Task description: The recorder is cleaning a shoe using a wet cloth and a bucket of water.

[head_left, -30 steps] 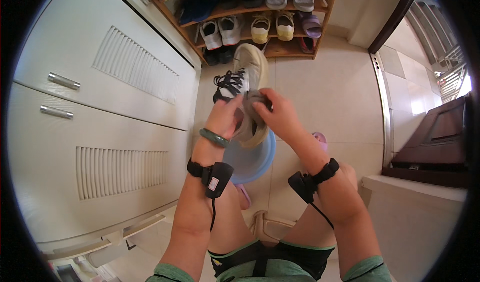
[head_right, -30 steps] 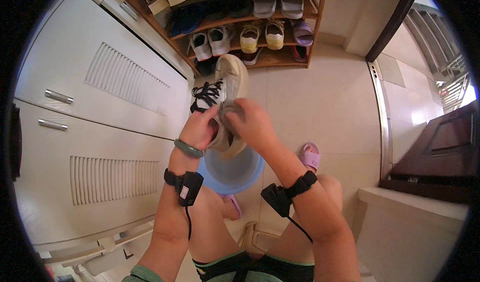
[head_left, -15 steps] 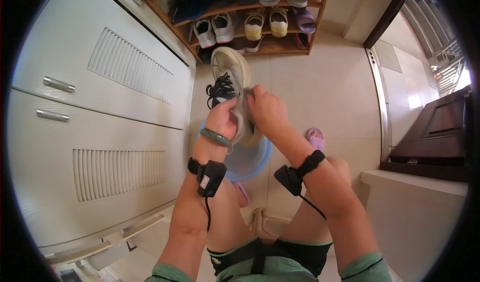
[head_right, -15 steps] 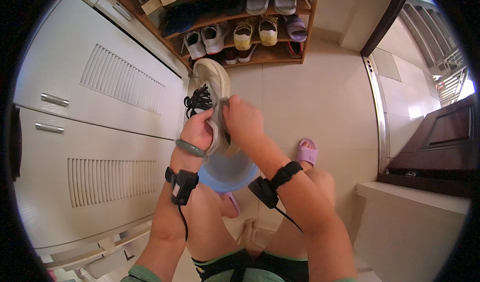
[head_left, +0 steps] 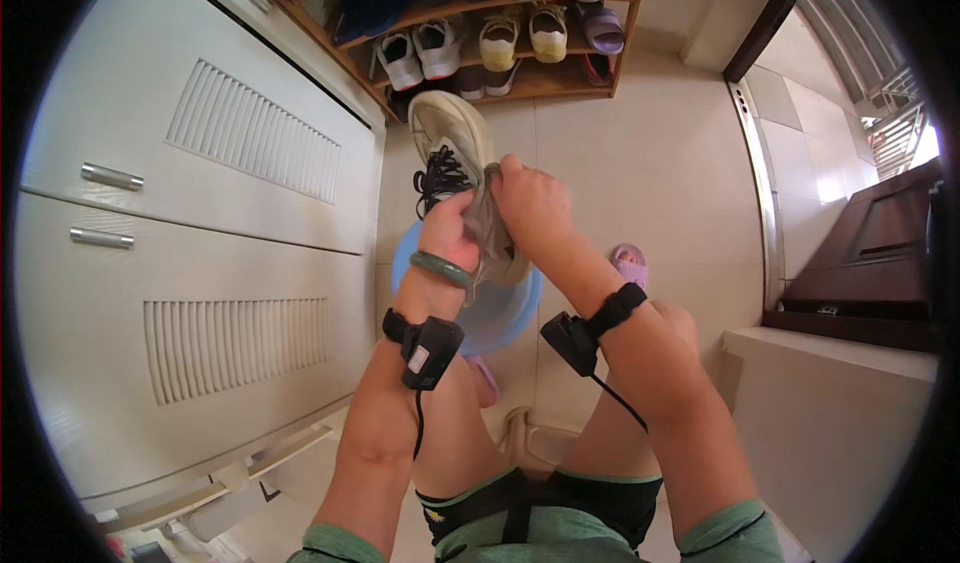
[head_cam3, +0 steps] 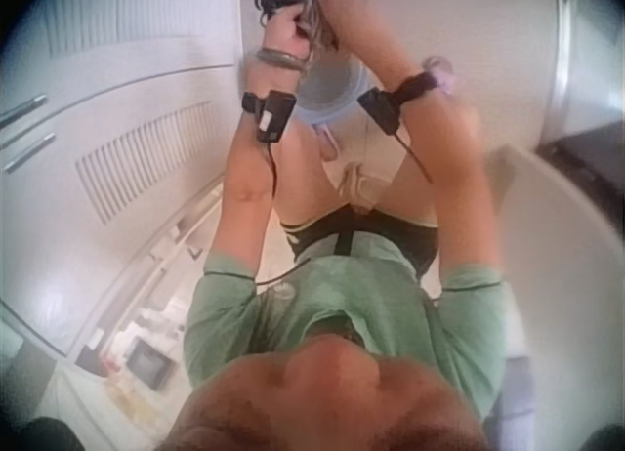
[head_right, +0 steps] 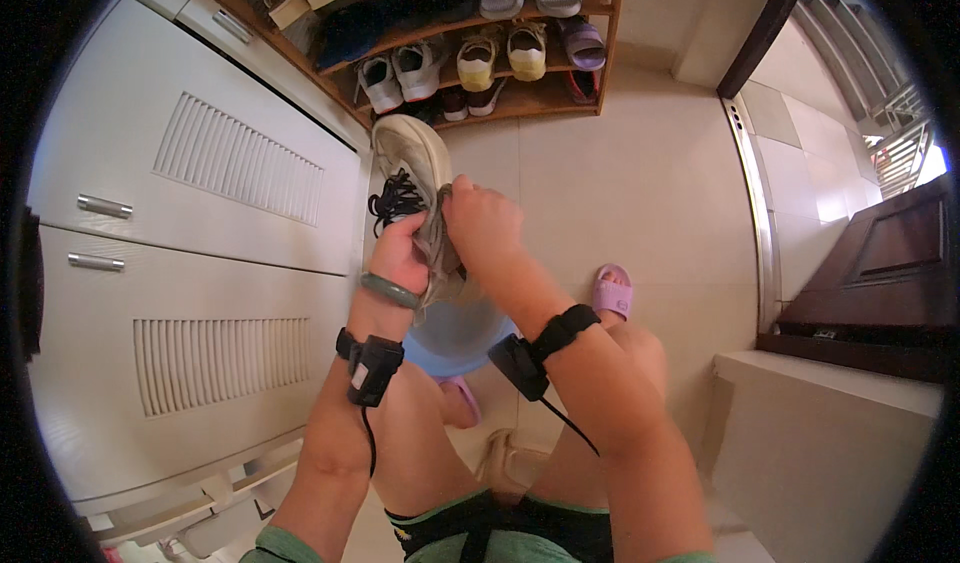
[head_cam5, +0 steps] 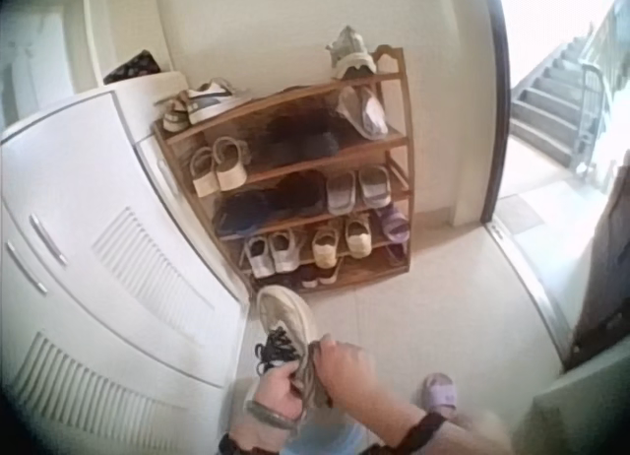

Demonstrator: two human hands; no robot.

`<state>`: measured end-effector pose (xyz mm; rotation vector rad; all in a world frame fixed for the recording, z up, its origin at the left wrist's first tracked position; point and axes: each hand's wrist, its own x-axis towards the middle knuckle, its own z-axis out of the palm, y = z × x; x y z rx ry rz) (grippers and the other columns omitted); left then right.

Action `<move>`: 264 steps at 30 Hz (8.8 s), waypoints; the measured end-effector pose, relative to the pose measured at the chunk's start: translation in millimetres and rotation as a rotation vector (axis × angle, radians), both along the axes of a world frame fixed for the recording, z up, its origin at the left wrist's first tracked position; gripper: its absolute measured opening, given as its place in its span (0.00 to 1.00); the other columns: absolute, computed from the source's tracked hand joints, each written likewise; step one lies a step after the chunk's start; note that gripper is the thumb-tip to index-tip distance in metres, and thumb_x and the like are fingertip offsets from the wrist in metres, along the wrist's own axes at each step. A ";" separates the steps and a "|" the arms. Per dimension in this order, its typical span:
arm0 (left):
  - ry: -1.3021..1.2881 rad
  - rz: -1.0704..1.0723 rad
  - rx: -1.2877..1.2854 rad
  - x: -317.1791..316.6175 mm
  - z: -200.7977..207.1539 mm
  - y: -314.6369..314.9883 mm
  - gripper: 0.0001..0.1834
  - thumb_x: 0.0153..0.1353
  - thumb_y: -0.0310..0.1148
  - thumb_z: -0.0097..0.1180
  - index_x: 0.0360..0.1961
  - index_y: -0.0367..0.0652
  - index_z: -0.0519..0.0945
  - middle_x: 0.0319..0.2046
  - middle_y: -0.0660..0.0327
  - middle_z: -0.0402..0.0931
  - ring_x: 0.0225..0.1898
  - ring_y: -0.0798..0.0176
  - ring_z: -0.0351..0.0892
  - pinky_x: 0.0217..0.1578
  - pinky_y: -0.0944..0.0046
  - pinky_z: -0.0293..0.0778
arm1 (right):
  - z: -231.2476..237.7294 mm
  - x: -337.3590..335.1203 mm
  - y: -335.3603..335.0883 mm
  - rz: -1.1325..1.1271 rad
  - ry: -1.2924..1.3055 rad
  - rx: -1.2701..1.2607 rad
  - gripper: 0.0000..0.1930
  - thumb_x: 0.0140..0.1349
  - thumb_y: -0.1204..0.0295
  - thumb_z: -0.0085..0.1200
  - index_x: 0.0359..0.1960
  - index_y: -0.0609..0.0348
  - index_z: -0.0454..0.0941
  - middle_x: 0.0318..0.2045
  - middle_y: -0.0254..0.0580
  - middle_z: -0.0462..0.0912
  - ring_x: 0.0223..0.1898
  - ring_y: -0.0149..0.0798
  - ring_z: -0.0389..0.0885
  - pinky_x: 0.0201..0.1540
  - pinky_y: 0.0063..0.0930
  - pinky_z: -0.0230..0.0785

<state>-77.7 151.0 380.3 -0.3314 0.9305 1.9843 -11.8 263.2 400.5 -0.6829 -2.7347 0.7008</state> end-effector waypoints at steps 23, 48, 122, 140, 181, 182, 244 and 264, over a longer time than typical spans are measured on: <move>0.065 -0.072 0.193 0.3 31.1 0.2 0.18 0.61 0.31 0.47 0.50 0.33 0.70 0.47 0.52 0.73 0.49 0.52 0.72 0.54 0.52 0.64 | -0.8 27.7 103.2 -0.282 0.393 -0.674 0.16 0.63 0.61 0.43 0.33 0.63 0.71 0.25 0.49 0.76 0.28 0.44 0.73 0.32 0.35 0.65; -0.054 -0.121 0.136 11.9 31.8 18.1 0.12 0.63 0.37 0.49 0.42 0.40 0.72 0.44 0.55 0.73 0.50 0.56 0.69 0.53 0.58 0.65 | 18.8 53.5 36.5 0.108 0.126 -0.168 0.12 0.58 0.62 0.49 0.33 0.58 0.76 0.31 0.47 0.77 0.37 0.51 0.76 0.39 0.42 0.69; 0.954 -0.344 -0.385 36.9 21.4 -1.1 0.19 0.57 0.29 0.50 0.48 0.31 0.67 0.41 0.56 0.74 0.41 0.64 0.73 0.43 0.65 0.70 | 7.1 3.7 25.5 0.115 0.289 -0.587 0.13 0.63 0.68 0.43 0.44 0.62 0.73 0.41 0.56 0.77 0.44 0.55 0.75 0.46 0.36 0.67; 0.647 -0.154 -0.221 49.1 23.9 35.6 0.16 0.58 0.24 0.45 0.49 0.36 0.70 0.42 0.62 0.74 0.41 0.67 0.75 0.40 0.68 0.72 | 17.9 47.1 37.5 0.165 0.445 -0.058 0.06 0.51 0.76 0.51 0.32 0.56 0.77 0.35 0.41 0.77 0.39 0.47 0.72 0.43 0.36 0.68; 0.548 0.203 -0.181 41.3 41.2 50.0 0.14 0.61 0.29 0.49 0.47 0.36 0.70 0.41 0.61 0.73 0.41 0.65 0.74 0.40 0.65 0.72 | 26.7 56.0 38.4 0.216 0.500 -0.141 0.19 0.52 0.80 0.51 0.48 0.60 0.70 0.51 0.50 0.70 0.54 0.52 0.67 0.54 0.39 0.64; 0.545 0.202 -0.179 41.9 41.8 48.6 0.14 0.61 0.29 0.49 0.47 0.36 0.70 0.41 0.61 0.73 0.41 0.65 0.74 0.40 0.65 0.72 | 23.2 53.5 34.2 0.225 0.476 -0.120 0.20 0.52 0.80 0.51 0.49 0.60 0.69 0.52 0.50 0.69 0.56 0.52 0.65 0.55 0.39 0.63; 0.120 0.039 0.224 14.9 47.1 11.8 0.18 0.64 0.41 0.46 0.46 0.38 0.72 0.45 0.56 0.74 0.46 0.59 0.73 0.45 0.59 0.70 | 32.6 38.0 13.8 0.138 0.596 -0.309 0.17 0.52 0.83 0.48 0.45 0.59 0.70 0.49 0.50 0.68 0.49 0.53 0.69 0.48 0.36 0.67; 0.156 0.114 0.326 1.9 44.9 1.6 0.17 0.62 0.30 0.47 0.50 0.34 0.70 0.47 0.54 0.73 0.49 0.56 0.73 0.51 0.59 0.68 | -1.6 73.0 43.0 0.201 0.275 -0.403 0.15 0.56 0.80 0.45 0.46 0.58 0.71 0.41 0.53 0.76 0.41 0.55 0.75 0.42 0.40 0.69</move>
